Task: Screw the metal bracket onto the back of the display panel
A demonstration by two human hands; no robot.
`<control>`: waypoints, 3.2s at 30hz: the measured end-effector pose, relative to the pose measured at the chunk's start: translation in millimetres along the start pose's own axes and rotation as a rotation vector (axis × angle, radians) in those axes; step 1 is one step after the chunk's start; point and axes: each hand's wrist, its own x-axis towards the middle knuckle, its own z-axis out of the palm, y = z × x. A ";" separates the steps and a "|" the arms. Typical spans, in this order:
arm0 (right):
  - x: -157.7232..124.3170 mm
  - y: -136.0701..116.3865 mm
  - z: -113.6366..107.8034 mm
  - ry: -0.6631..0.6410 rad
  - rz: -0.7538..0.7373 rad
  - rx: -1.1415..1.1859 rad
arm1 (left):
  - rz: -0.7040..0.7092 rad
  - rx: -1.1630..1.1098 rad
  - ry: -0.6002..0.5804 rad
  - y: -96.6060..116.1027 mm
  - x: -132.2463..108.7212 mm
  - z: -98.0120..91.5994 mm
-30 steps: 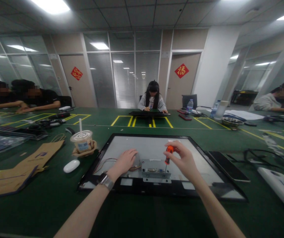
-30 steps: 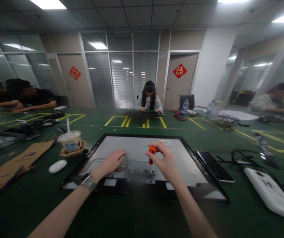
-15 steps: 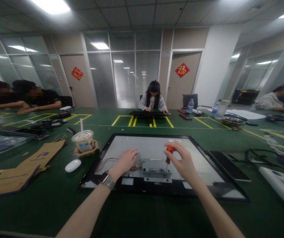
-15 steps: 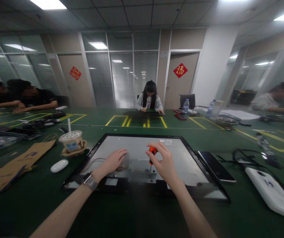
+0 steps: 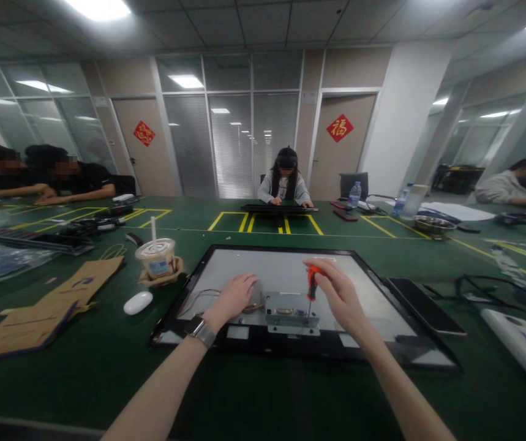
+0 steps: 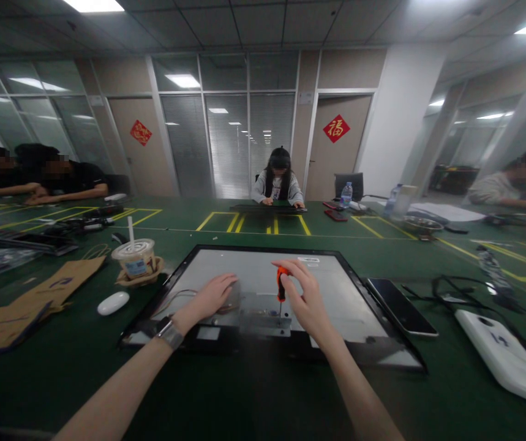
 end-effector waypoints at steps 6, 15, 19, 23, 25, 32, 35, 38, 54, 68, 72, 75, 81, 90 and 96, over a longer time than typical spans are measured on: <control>1.5 5.1 0.0 0.073 0.014 -0.048 | -0.001 0.022 -0.010 2.2 0.4 -1.7; -0.2 11.8 -1.6 -0.090 0.081 0.080 | 0.037 0.045 0.025 -0.5 -0.3 1.9; 1.1 9.4 -0.3 0.027 0.025 -0.112 | 0.019 0.046 0.013 2.1 -1.9 -0.8; 0.6 9.1 -3.0 -0.068 0.042 0.041 | 0.022 0.042 0.013 2.0 -2.6 -1.0; 0.0 10.3 -4.2 -0.098 0.084 0.099 | 0.023 0.035 0.022 1.1 -2.4 0.1; -1.1 7.9 -1.1 0.154 0.098 0.018 | 0.028 0.045 0.021 0.6 -1.9 1.6; -5.7 3.9 9.3 0.368 0.175 0.099 | 0.031 0.040 0.021 1.2 -2.1 1.0; -13.4 1.2 24.5 0.357 0.196 0.176 | 0.043 0.029 0.020 2.5 -2.4 -0.2; -25.0 1.8 44.7 0.216 0.085 0.000 | 0.073 0.075 0.057 2.0 -2.0 4.3; -14.0 3.8 36.0 -0.020 0.237 0.600 | 0.047 0.035 0.041 4.2 -1.6 1.4; -10.7 12.4 28.1 -0.057 0.226 0.497 | 0.027 0.020 0.020 6.2 -3.0 -3.2; -9.5 8.2 24.8 -0.086 0.218 0.557 | 0.027 0.027 0.008 6.8 -3.2 -3.8; -8.0 1.9 22.9 -0.126 0.261 0.598 | 0.038 0.037 0.013 5.5 -2.9 -2.6; -7.9 3.9 21.0 -0.084 0.186 0.407 | 0.018 0.035 -0.010 6.2 -2.5 -5.5; -10.7 -0.7 26.0 -0.068 0.199 0.375 | 0.024 0.048 -0.006 -0.8 0.8 0.8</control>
